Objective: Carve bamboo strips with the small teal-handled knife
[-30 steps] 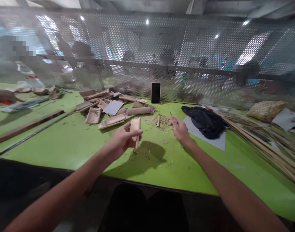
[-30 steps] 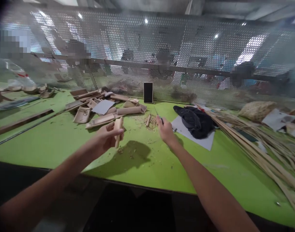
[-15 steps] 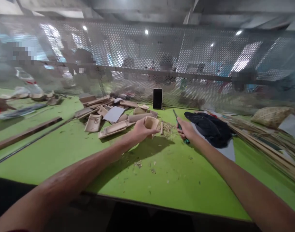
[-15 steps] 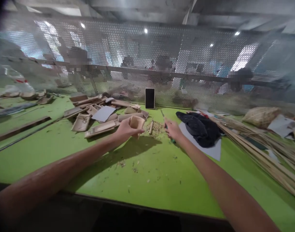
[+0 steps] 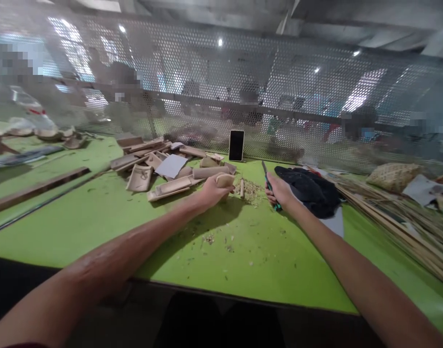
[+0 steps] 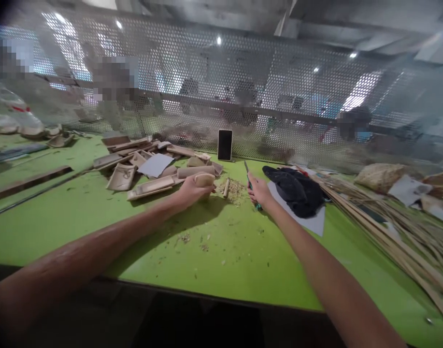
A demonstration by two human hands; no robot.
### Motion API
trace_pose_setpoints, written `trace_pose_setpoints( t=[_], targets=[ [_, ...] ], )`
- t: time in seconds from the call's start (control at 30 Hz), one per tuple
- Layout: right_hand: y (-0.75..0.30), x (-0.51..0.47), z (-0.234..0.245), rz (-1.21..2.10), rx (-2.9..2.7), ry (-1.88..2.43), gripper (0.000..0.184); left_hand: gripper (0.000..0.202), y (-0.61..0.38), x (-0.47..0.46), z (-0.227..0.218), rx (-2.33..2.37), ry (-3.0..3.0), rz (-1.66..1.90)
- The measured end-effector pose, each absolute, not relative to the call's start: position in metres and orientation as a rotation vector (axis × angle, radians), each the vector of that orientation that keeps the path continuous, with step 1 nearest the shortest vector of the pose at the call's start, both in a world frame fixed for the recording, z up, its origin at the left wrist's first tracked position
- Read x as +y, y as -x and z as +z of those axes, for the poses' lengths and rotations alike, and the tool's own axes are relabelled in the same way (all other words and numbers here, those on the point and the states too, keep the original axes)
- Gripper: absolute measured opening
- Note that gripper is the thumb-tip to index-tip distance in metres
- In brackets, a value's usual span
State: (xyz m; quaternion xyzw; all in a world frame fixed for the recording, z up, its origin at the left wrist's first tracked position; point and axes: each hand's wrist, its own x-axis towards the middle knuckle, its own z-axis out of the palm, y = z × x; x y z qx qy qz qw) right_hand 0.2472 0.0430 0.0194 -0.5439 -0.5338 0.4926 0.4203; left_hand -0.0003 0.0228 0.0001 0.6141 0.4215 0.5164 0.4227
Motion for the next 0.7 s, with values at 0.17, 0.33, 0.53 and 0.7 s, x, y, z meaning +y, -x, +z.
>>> trace_pose_setpoints(
  t=[0.17, 0.33, 0.53, 0.7],
  targets=[
    [-0.250, 0.049, 0.020, 1.330, -1.313, 1.368, 0.052, 0.031, 0.004, 0.022, -0.001, 1.058, -1.728, 1.257],
    [-0.256, 0.052, 0.021, 1.352, -1.202, 1.340, 0.055, 0.030, 0.002, 0.024, -0.004, 1.100, -1.852, 1.249],
    [-0.253, 0.060, 0.017, 1.385, -1.229, 1.418, 0.055, 0.021, -0.001, 0.030, -0.011, 1.059, -1.894, 1.278],
    [-0.254, 0.067, 0.012, 1.355, -1.264, 1.467, 0.055, 0.020, -0.003, 0.030, -0.014, 1.042, -2.007, 1.319]
  ],
)
